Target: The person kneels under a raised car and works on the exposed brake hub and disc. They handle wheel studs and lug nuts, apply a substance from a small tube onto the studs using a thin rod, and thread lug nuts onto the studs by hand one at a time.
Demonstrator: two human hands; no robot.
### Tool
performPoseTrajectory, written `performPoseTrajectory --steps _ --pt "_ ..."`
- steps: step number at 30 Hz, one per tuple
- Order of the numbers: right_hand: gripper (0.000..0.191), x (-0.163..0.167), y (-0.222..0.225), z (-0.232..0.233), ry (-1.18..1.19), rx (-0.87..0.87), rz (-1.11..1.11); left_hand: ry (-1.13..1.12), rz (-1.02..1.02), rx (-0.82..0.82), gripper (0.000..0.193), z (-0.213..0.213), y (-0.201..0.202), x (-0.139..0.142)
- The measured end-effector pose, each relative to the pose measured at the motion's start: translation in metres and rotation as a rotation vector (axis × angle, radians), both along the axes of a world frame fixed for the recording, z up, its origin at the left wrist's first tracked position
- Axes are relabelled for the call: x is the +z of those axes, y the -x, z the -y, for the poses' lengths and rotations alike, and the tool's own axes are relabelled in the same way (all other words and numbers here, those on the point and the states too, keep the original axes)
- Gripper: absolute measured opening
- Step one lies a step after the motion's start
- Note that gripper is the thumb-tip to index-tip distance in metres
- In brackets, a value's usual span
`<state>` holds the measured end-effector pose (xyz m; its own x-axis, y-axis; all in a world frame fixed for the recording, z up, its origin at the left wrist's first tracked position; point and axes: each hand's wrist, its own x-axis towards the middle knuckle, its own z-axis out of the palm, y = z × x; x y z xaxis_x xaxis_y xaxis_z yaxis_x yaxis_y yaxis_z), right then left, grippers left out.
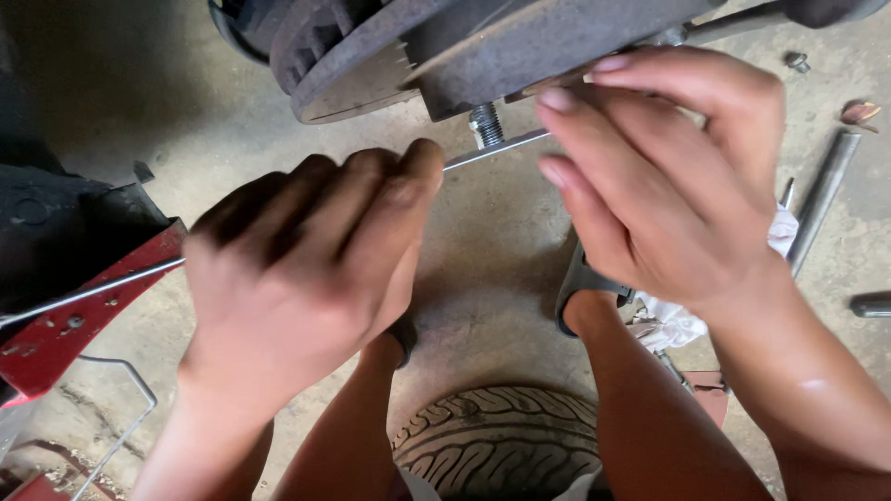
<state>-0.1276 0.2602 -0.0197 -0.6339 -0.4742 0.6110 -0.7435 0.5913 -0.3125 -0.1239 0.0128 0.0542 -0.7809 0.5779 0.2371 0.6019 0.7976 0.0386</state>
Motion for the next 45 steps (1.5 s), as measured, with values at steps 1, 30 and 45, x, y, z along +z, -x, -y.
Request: performPoseTrajectory --steps 1,30,45 --pt "0.021 -0.003 -0.008 0.003 0.062 -0.027 0.021 -0.033 0.023 -0.003 0.011 0.003 0.000 0.002" --pt "0.023 -0.043 -0.040 0.039 -0.027 0.108 0.268 -0.375 0.162 0.067 0.009 0.035 -0.008 -0.033" --pt "0.020 0.027 0.013 0.025 -0.148 0.006 0.135 -0.377 0.169 0.049 0.018 0.030 -0.002 -0.049"
